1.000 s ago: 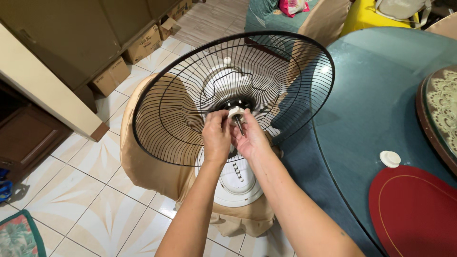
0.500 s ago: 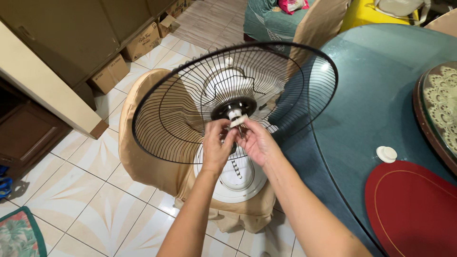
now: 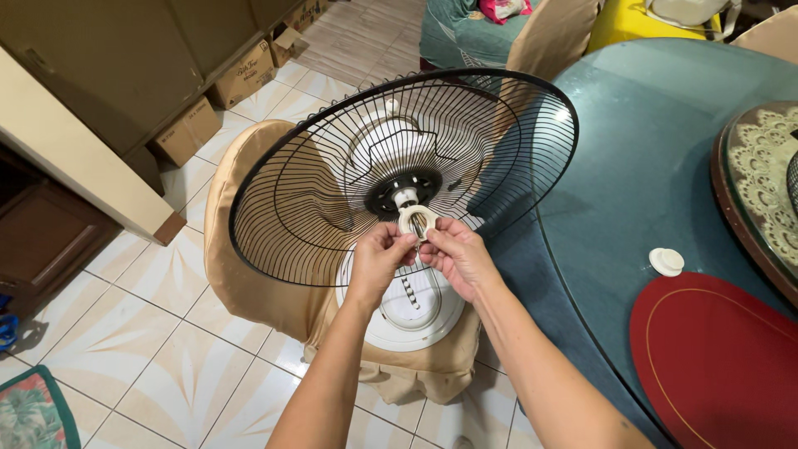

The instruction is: The person disassembles an electric fan by removing the front grille, fan blades, and rear grille, then wipes the fan head with a cloth. They reassemble the fan by reinstalling the rear grille, fan blades, and front grille, securing each part in place.

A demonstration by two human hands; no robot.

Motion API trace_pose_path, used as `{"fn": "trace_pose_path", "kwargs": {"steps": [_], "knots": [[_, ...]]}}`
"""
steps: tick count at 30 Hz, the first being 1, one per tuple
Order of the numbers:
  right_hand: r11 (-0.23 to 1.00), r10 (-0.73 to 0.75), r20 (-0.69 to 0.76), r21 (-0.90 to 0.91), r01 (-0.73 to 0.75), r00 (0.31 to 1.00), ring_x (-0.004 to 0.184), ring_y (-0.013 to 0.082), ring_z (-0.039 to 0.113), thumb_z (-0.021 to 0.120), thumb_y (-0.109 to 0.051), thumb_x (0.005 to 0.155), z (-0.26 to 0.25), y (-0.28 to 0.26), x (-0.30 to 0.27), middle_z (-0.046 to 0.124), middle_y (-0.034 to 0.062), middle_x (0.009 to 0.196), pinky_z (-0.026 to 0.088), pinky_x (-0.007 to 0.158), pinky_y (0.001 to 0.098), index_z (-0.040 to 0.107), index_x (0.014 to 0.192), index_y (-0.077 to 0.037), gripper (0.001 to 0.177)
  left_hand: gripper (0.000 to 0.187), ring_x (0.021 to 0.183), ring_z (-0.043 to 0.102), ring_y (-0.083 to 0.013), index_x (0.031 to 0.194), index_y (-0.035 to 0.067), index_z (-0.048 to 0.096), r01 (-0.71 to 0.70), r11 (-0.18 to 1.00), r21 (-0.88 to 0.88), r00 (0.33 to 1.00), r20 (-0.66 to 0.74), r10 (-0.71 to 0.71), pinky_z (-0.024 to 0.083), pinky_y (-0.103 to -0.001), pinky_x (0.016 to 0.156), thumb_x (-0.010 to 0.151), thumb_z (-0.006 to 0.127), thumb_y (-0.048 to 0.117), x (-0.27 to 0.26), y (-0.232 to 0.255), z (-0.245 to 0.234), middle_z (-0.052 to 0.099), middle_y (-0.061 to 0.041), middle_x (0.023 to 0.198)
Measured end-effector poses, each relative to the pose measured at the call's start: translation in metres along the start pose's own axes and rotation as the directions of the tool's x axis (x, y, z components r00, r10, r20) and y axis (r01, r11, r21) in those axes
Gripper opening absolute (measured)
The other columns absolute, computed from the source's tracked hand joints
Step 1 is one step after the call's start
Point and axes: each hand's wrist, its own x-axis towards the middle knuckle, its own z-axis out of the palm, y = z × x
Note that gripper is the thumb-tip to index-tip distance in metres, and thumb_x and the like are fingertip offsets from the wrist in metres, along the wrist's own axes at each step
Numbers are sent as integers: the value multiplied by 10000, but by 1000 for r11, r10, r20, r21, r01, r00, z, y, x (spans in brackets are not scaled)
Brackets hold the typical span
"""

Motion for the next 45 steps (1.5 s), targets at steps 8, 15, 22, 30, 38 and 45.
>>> {"fn": "trace_pose_path", "kwargs": {"steps": [8,15,22,30,38,45], "knots": [[997,-71,46,-7,72,996,940,153,710,657,14,932,1,-4,-6,716,85,1069,590,868,293,638,1187,-4,256,178,763,661,-138,1051,23,695,-311,863,397,939,-9,343,563,-274,679,879,728,-2,-14,6,-1,667,-55,974],[994,-86,98,79,79,991,1042,202,702,573,81,908,0,1,-11,709,127,1191,577,924,308,648,1259,2,368,235,912,697,-233,982,34,630,-508,628,590,801,56,596,574,-322,773,803,723,-88,-25,17,9,684,-77,1021],[993,-71,77,102,63,995,992,173,701,612,10,951,1,4,-1,710,107,1136,583,890,314,646,1223,-2,274,205,831,712,-215,1025,35,689,-414,696,587,843,-42,536,579,-311,737,840,748,-29,-24,16,5,706,-91,973],[984,-109,101,150,93,989,987,188,700,631,13,945,9,4,17,706,107,1103,580,886,321,647,1176,-22,234,209,780,713,-209,1030,30,686,-331,728,600,856,-135,500,567,-298,709,843,715,-59,-10,21,12,711,-94,956],[991,-47,150,131,27,988,1034,194,696,594,87,920,1,-1,26,714,109,1126,577,920,319,648,1137,-15,246,249,891,708,-232,969,26,610,-413,640,648,793,-91,603,565,-319,740,792,641,-148,-9,19,18,709,-84,1021],[985,-72,175,170,42,982,929,175,700,636,42,897,-10,4,32,717,76,1048,587,789,308,646,1108,-50,231,164,775,727,-153,1017,16,692,-297,803,517,890,-154,429,590,-294,714,866,755,13,-5,9,12,745,-69,938]]}}
